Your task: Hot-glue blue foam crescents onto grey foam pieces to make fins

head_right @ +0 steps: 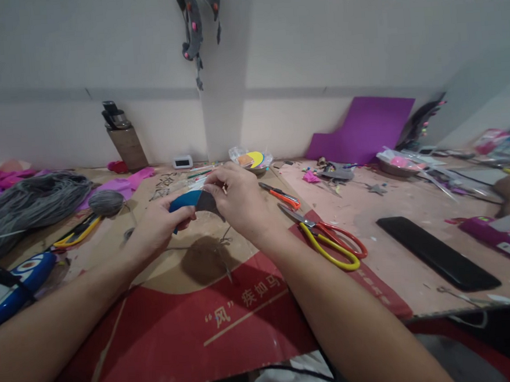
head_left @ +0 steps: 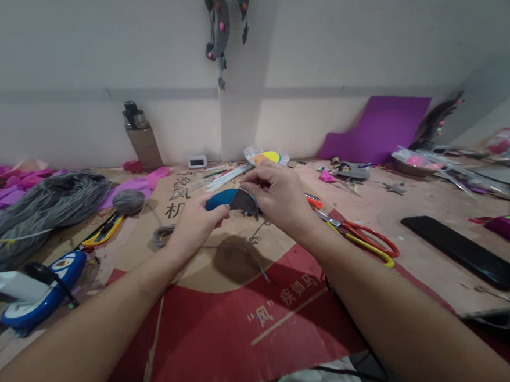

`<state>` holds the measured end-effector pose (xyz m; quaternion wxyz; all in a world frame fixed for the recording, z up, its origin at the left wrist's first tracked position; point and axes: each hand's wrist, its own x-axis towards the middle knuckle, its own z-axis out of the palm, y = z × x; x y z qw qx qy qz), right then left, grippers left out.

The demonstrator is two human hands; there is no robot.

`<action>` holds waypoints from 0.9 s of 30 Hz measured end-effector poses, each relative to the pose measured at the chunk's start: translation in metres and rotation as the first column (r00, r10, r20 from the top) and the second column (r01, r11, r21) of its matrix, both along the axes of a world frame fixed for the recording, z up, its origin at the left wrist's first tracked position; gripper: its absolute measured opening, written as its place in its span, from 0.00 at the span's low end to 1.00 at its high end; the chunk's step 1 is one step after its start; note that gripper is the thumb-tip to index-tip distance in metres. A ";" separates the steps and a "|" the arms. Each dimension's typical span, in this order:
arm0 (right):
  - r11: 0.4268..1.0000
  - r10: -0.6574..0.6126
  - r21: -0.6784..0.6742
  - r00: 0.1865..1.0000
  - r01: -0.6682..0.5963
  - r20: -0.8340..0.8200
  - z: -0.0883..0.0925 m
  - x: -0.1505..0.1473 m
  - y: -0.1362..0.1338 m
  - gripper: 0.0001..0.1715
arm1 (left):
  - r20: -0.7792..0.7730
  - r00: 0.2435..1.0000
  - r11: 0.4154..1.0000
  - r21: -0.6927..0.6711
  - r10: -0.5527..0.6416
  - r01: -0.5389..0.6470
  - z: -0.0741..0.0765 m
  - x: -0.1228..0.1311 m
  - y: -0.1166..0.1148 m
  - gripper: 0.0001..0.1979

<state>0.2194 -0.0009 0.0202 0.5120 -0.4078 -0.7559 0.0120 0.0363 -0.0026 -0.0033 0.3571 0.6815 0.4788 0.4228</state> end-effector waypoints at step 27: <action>0.825 0.142 -0.465 0.914 -0.322 -0.380 0.007 0.002 0.001 0.10 | 0.149 0.985 0.988 -0.117 -0.083 0.100 0.003 0.000 -0.003 0.11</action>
